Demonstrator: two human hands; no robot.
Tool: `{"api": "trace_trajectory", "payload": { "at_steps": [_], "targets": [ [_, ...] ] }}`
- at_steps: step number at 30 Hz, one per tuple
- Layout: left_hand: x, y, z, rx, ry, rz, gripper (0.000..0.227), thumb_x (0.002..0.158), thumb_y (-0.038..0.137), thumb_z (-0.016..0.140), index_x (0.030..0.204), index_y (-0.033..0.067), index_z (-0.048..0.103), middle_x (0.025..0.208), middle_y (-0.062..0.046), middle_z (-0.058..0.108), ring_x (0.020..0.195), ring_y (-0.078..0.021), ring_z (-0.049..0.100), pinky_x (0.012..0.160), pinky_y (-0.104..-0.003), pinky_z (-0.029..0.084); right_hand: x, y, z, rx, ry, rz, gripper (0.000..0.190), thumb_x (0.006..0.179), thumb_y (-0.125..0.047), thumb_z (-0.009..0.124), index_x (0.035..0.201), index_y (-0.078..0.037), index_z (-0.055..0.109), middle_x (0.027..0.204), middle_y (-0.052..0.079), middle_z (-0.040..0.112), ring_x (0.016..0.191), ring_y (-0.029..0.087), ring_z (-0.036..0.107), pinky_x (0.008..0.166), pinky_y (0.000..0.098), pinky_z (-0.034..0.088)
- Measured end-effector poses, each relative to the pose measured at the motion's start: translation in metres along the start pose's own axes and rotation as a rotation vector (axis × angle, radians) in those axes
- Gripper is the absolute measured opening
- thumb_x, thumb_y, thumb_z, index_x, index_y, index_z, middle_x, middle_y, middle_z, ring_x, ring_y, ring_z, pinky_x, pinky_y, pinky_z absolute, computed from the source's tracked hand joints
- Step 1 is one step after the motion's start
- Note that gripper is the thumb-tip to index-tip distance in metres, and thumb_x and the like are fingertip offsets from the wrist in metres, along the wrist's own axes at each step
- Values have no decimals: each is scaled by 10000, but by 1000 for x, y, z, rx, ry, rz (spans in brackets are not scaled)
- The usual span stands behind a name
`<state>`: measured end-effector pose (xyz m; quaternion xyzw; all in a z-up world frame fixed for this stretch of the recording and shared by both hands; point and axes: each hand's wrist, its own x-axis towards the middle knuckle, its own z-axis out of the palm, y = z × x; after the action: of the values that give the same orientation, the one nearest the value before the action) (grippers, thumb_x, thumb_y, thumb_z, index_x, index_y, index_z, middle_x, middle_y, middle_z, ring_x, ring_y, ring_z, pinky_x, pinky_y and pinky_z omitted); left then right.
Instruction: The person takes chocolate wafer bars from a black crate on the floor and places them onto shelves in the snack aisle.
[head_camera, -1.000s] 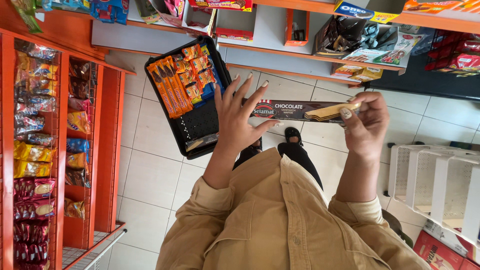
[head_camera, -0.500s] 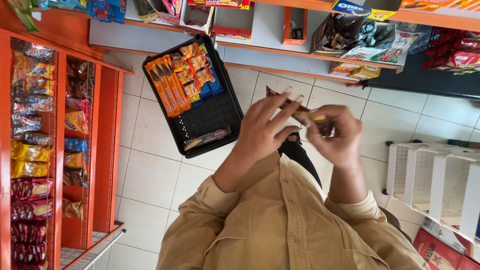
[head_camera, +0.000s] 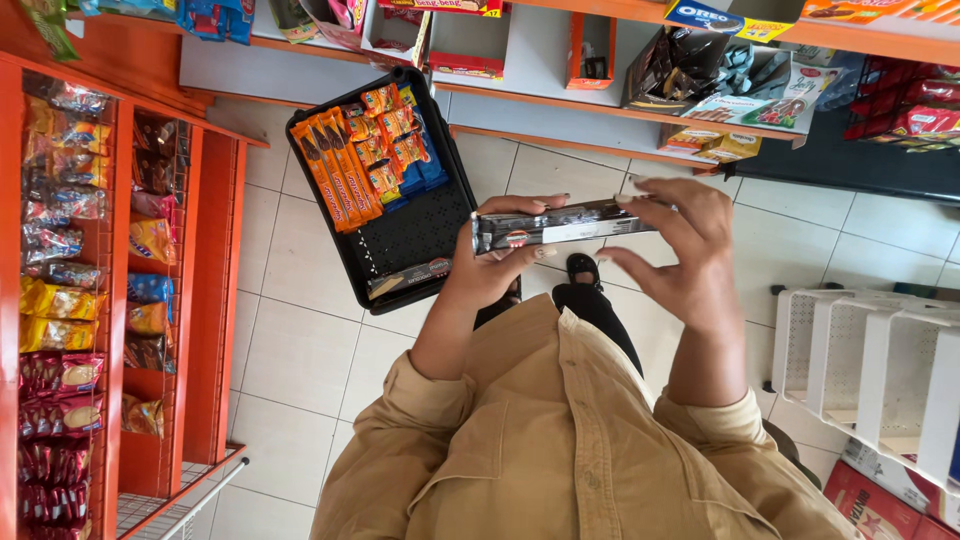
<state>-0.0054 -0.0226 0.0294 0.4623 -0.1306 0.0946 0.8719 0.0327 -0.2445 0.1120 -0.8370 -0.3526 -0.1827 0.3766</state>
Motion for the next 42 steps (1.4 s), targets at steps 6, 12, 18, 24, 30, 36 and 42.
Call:
{"api": "trace_trajectory", "payload": {
  "at_steps": [6,12,18,24,30,36,42],
  "targets": [
    [-4,-4,-10,-50,-21,-18,403,928,-75,778,1261,-106,554,1309,-329,666,1253,-349,673,983,-459,595,-16,15,3,77,-2,65,257,904,-111,901,1138,-69,805,1128,92,760,1074,313,682,1046,423,465],
    [-7,-19,-24,-93,14,-1,466,954,-57,752,1355,-87,517,1341,-319,648,1250,-394,669,1016,-503,599,-10,10,20,133,-52,111,328,884,-62,897,1183,-12,771,1128,131,752,1071,355,696,1004,446,519],
    [-7,23,-63,244,204,174,474,999,72,777,1417,22,558,1432,-184,610,1324,-350,626,1147,-483,525,-10,22,46,227,-164,186,427,903,-75,885,1279,35,716,1187,224,719,1103,450,704,973,513,550],
    [-36,72,-145,1008,189,131,408,1041,155,729,1443,116,669,1272,-132,628,1218,-383,649,1027,-500,516,-35,61,70,258,-326,267,387,973,-54,844,1311,63,698,1178,248,720,1040,455,719,912,509,559],
    [-110,-5,-229,1390,116,-295,589,853,48,819,1404,221,705,1139,-106,652,1049,-393,637,899,-508,513,-56,97,86,197,-574,527,404,1026,-183,785,1372,3,690,1231,198,716,1075,359,701,943,460,547],
    [-150,-88,-292,1578,-117,-627,527,830,100,802,1320,285,739,1068,-73,642,1004,-369,595,817,-522,490,-62,119,93,139,-690,708,412,1068,-252,711,1410,-28,658,1278,139,705,1140,290,674,956,429,530],
    [-147,-126,-299,1543,-353,-796,418,825,118,815,1207,266,731,1084,-78,630,1067,-387,605,854,-533,491,-67,123,93,102,-714,755,403,1076,-242,703,1420,-36,659,1288,161,690,1170,303,662,980,433,529]
  ]
}}
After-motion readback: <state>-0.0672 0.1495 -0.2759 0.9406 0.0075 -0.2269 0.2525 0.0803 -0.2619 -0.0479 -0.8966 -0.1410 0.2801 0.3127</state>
